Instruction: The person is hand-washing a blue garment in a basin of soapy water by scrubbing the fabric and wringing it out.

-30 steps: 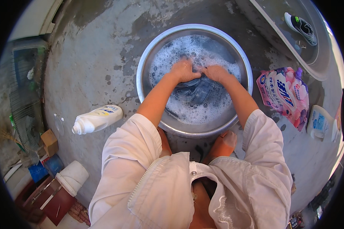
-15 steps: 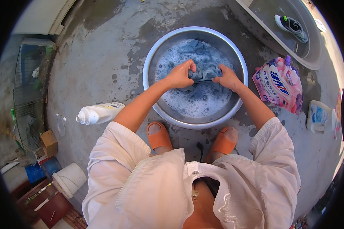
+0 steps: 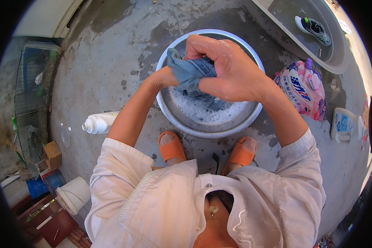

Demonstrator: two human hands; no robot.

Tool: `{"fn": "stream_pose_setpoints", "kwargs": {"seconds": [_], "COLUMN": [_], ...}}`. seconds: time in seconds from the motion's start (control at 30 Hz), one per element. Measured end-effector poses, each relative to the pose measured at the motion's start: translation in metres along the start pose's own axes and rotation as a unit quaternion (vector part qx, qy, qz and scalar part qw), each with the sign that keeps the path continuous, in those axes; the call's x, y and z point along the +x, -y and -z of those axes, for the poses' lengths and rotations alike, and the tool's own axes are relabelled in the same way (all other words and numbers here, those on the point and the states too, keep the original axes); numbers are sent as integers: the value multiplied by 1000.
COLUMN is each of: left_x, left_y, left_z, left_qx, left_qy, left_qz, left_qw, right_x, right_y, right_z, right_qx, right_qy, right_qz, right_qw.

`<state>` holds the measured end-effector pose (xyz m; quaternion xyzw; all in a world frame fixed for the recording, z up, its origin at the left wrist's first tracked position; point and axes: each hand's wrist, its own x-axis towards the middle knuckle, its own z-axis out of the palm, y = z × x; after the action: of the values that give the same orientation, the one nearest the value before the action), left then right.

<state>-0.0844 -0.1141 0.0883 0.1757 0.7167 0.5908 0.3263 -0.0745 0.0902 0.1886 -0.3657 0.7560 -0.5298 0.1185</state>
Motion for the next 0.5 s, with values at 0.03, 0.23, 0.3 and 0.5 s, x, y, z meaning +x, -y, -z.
{"fn": "stream_pose_setpoints", "kwargs": {"seconds": [0.03, 0.23, 0.3, 0.5], "left_x": [-2, -24, -24, -3], "left_y": [2, 41, 64, 100], "left_z": [2, -5, -24, -85], "left_qx": [30, 205, 379, 492], "left_qy": [-20, -47, -68, -66], "left_qz": [4, 190, 209, 152], "left_qw": [999, 959, 899, 855], "right_x": [2, -19, -30, -86], "right_y": [-10, -117, -149, -173], "right_z": [-2, -16, -36, -118], "right_qx": [32, 134, 159, -361], "right_qy": [-12, -105, -138, -93], "right_qz": [0, -201, -221, -169], "right_qw": [999, 964, 952, 912]}}
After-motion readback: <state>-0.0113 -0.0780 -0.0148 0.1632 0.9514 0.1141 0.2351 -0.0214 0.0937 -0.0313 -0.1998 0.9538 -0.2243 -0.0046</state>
